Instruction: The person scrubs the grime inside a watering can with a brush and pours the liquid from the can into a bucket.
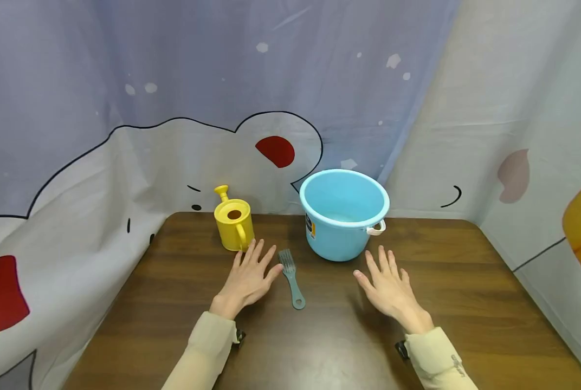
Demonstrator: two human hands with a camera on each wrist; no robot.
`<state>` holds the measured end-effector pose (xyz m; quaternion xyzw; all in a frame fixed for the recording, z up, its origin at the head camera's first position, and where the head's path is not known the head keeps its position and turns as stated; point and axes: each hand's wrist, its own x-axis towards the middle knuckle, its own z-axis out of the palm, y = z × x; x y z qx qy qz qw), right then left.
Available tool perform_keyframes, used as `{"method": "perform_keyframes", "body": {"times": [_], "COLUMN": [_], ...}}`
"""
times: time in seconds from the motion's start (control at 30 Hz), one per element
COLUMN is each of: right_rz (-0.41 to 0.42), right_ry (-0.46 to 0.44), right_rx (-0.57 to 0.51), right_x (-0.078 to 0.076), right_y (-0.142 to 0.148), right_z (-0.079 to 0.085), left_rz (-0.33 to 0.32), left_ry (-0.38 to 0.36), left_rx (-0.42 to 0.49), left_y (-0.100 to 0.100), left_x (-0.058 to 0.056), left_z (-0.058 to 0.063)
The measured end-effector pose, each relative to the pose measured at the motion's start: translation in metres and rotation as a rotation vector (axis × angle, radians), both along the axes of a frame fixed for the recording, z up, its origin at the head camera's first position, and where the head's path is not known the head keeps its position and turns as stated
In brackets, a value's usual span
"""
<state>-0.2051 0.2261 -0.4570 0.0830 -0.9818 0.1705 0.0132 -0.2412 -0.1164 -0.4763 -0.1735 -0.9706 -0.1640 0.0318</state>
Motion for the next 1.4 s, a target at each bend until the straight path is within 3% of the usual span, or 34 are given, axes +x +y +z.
{"method": "perform_keyframes", "body": {"times": [0.27, 0.47, 0.73, 0.93, 1.23, 1.4], "right_rz": [0.132, 0.241, 0.222, 0.245, 0.29, 0.345], "right_ry": [0.034, -0.106, -0.164, -0.189, -0.234, -0.211], "right_rx": [0.019, 0.017, 0.009, 0.007, 0.013, -0.002], "right_x": [-0.012, -0.024, -0.031, -0.034, -0.036, -0.044], "right_y": [-0.008, -0.003, 0.009, 0.0, -0.032, -0.055], "right_z": [-0.008, -0.013, -0.016, -0.015, -0.015, -0.009], "left_rz": [-0.035, -0.081, -0.116, -0.116, -0.12, -0.083], "left_ry": [-0.163, -0.276, -0.23, -0.163, -0.2, -0.166], "left_rx": [0.02, -0.063, -0.029, 0.029, 0.261, 0.412], "left_y": [-0.007, -0.009, -0.015, -0.026, -0.045, -0.056], "left_x": [-0.01, -0.013, -0.023, -0.034, -0.045, -0.053], "left_z": [-0.004, -0.008, -0.011, -0.013, -0.024, -0.023]}}
